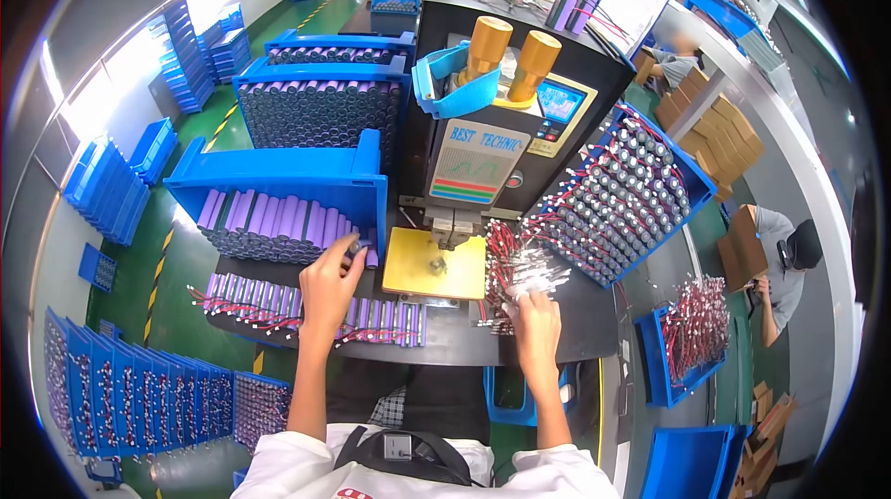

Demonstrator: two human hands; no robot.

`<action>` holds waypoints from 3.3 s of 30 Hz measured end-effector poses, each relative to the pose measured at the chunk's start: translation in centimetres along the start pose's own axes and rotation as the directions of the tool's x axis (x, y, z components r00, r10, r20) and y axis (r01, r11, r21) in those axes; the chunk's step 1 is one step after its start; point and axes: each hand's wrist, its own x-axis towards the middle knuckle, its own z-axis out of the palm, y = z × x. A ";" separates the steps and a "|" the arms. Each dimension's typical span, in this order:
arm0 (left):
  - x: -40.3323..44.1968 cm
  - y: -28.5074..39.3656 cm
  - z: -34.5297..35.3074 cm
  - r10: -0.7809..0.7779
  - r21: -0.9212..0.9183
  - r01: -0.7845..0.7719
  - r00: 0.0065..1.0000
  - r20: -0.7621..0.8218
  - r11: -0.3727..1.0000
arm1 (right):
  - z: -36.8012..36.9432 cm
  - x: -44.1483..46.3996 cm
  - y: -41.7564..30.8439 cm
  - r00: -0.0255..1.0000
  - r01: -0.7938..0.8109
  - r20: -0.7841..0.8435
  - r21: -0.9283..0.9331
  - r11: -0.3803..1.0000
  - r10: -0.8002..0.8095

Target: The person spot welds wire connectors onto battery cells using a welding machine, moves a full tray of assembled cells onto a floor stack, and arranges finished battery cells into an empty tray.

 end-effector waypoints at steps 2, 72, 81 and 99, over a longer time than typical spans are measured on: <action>-0.3 0.8 -0.1 -0.054 -0.196 0.031 0.993 -0.110 0.980 | 0.4 -0.1 0.5 1.000 0.017 0.008 -0.008 1.000 -0.017; -5.6 8.0 5.7 0.020 -0.573 0.134 0.967 0.254 0.809 | -1.5 4.7 -5.5 0.986 -0.072 -0.074 0.612 0.787 0.148; -5.3 6.9 7.0 0.280 -0.288 -0.347 0.927 -0.250 0.893 | -2.0 4.7 -6.7 0.960 -0.278 0.247 0.869 0.409 0.129; -1.6 5.0 5.3 0.104 -0.716 0.614 0.730 0.675 0.333 | -1.6 3.8 -7.2 0.973 0.183 -0.222 0.567 0.803 -0.065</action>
